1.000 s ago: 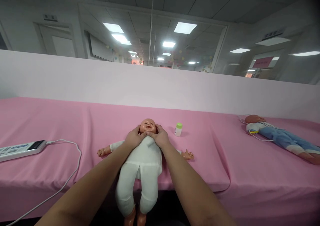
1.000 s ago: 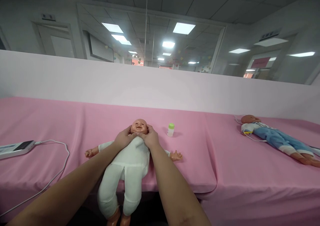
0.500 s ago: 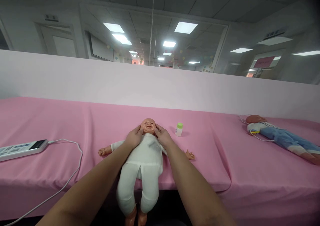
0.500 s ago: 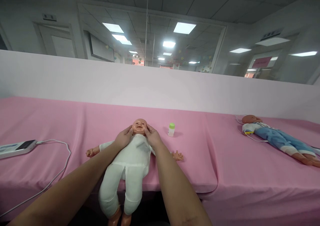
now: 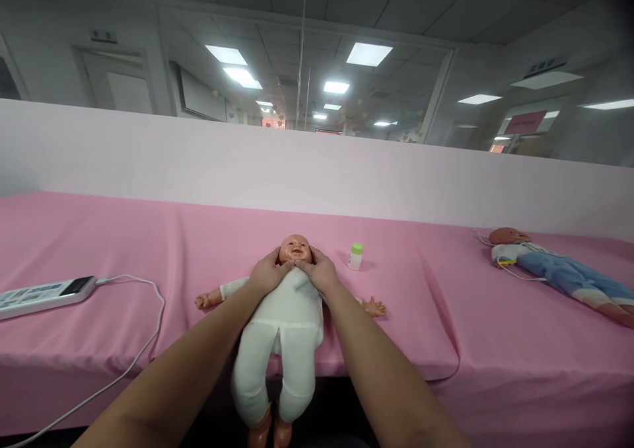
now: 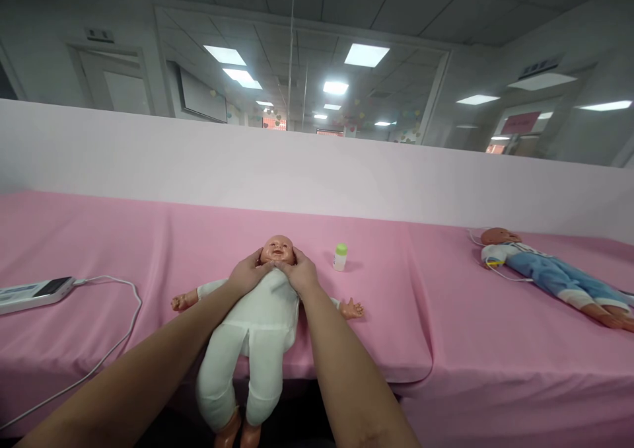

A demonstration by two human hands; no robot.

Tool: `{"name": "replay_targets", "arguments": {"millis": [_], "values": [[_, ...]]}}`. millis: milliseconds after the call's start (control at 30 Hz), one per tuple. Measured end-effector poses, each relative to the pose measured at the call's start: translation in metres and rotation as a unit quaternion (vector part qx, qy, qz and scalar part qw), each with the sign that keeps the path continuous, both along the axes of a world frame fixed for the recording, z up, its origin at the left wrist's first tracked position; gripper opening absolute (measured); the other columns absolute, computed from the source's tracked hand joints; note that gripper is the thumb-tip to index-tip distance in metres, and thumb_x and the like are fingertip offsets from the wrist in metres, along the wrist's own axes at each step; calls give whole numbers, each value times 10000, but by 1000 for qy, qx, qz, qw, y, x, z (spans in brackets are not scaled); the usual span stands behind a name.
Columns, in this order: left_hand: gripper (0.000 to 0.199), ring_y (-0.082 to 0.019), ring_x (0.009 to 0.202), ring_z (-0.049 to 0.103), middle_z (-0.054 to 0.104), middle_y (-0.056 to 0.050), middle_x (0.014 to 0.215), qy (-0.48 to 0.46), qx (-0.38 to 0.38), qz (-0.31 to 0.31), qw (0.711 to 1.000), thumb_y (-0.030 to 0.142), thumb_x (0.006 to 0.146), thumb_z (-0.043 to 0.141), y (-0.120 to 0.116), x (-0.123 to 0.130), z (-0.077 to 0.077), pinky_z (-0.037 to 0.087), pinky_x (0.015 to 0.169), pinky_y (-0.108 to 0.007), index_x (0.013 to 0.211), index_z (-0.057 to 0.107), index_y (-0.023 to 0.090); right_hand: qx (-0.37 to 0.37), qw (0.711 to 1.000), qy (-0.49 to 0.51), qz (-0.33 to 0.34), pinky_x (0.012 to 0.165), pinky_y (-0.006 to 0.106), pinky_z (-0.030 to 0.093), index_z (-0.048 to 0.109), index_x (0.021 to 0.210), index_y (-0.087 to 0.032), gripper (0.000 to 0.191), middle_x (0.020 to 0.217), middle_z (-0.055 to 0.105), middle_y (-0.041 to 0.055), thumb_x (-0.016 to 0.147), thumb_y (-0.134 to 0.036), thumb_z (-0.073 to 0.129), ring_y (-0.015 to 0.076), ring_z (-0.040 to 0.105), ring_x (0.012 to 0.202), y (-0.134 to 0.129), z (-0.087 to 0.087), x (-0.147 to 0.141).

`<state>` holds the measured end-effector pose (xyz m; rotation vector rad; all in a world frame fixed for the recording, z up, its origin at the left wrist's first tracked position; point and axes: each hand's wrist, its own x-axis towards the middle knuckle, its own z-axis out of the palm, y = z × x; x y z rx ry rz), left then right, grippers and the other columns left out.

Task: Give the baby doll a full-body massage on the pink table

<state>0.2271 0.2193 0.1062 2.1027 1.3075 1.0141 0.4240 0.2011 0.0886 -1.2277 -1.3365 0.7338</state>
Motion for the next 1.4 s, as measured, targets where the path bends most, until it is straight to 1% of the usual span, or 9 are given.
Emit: {"name": "replay_targets", "arguments": {"millis": [167, 300, 567, 700, 800, 933, 1033, 1267, 1400], "values": [[535, -303, 1136, 719, 766, -54, 1271, -12, 3, -4, 1000, 581, 963, 562, 3, -1, -2, 545, 961, -381, 1392, 631, 267, 9, 998, 27, 50, 1130, 461, 503, 666, 1411, -287, 658, 1346, 724, 41, 800, -454, 845, 309, 649, 1280, 5, -4, 6], [538, -303, 1243, 679, 730, -62, 1358, -27, 8, -6, 1000, 568, 999, 494, 7, -2, -6, 511, 1058, -396, 1413, 620, 250, 25, 995, 36, 87, 1147, 450, 488, 664, 1420, -275, 606, 1370, 712, 41, 871, -506, 776, 293, 632, 1306, 8, -5, 9], [621, -299, 1406, 571, 626, -104, 1503, -40, 3, 36, 999, 586, 1040, 355, 13, -1, -13, 409, 1194, -415, 1461, 604, 202, -1, 998, 33, 49, 1114, 448, 510, 668, 1416, -261, 602, 1211, 772, 41, 912, -589, 701, 284, 668, 1238, 10, -8, 11], [573, -314, 1240, 680, 731, -79, 1355, -11, 0, 12, 1000, 623, 1004, 455, 6, 0, -6, 514, 1045, -412, 1421, 621, 268, 14, 1000, 4, 28, 1094, 429, 524, 671, 1401, -257, 677, 1295, 741, 65, 802, -523, 841, 300, 660, 1252, 3, -4, 6], [536, -304, 1079, 733, 783, -57, 1212, 9, 0, 11, 1000, 588, 946, 578, 0, 0, 0, 550, 903, -379, 1387, 632, 287, 7, 1000, -13, 1, 1059, 428, 547, 674, 1382, -258, 758, 1275, 747, 71, 705, -490, 923, 301, 684, 1203, 0, -3, 2], [543, -293, 1026, 740, 789, -43, 1173, 10, -2, 16, 1000, 589, 916, 621, -3, 1, 2, 551, 866, -367, 1369, 638, 289, -4, 1000, -18, -21, 1044, 428, 555, 679, 1359, -266, 767, 1247, 756, 64, 671, -479, 944, 283, 705, 1150, 5, -7, 1], [555, -299, 1064, 735, 781, -52, 1213, 3, -4, 11, 1000, 595, 939, 587, -1, 1, 1, 551, 900, -378, 1398, 621, 284, -5, 1000, 1, -15, 1079, 438, 533, 669, 1374, -266, 750, 1293, 742, 64, 696, -459, 924, 283, 688, 1195, 11, -11, 3], [575, -316, 1290, 655, 707, -76, 1398, -18, 4, 11, 1000, 583, 993, 495, 9, -3, -10, 495, 1097, -413, 1454, 596, 254, 13, 996, 57, 62, 1172, 446, 467, 635, 1437, -234, 668, 1449, 660, 70, 842, -486, 804, 285, 620, 1334, 15, -15, 10], [585, -293, 1367, 606, 660, -75, 1466, -42, -5, 15, 999, 571, 1022, 426, 14, -2, -14, 438, 1174, -408, 1471, 592, 234, 8, 997, 54, 58, 1180, 462, 462, 667, 1411, -260, 617, 1393, 699, 47, 880, -560, 760, 296, 608, 1349, 14, -12, 12]]}}
